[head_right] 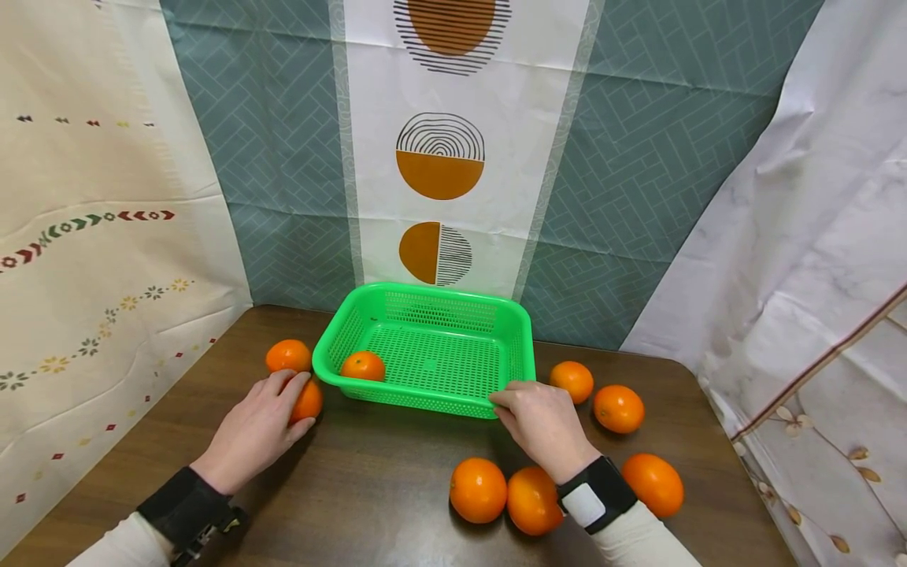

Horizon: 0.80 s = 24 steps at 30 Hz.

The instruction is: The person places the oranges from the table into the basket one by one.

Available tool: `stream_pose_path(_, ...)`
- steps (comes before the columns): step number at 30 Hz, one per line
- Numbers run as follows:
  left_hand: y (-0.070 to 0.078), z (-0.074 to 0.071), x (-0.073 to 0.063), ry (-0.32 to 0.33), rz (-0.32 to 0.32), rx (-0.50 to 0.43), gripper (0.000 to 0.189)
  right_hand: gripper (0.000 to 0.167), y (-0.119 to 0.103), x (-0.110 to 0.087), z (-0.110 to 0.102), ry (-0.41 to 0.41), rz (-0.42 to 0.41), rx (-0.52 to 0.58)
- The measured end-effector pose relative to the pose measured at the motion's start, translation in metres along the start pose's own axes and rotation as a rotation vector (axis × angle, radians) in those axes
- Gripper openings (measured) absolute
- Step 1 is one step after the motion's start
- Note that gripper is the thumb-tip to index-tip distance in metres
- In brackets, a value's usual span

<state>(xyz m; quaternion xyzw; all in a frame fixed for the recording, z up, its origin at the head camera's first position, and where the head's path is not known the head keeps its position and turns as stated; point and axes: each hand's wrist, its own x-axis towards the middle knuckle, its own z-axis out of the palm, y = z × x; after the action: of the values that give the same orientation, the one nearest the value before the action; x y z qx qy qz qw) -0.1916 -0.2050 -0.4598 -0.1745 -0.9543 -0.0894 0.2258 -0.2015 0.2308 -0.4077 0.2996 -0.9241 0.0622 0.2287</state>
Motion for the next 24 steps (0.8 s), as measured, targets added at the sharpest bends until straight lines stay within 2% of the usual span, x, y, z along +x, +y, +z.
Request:
stream_pose_path(4, -0.001, 0.0, -0.001, -0.01, -0.001, -0.005, 0.074, 0.024, 0.0, 0.0, 0.0, -0.005, 0.001, 0.005)
stream_pose_path(11, -0.003, -0.006, -0.002, 0.027, 0.001, -0.012, 0.073, 0.024, 0.001, 0.001, 0.0, -0.01, 0.003, 0.006)
stream_pose_path(17, -0.003, -0.017, 0.0, 0.025, -0.037, -0.035, 0.072, 0.024, 0.001, 0.001, 0.0, -0.009, 0.002, 0.002)
stream_pose_path(24, -0.006, -0.028, 0.004, 0.056, -0.046, -0.041, 0.069, 0.024, 0.002, 0.001, 0.0, -0.007, -0.001, 0.005)
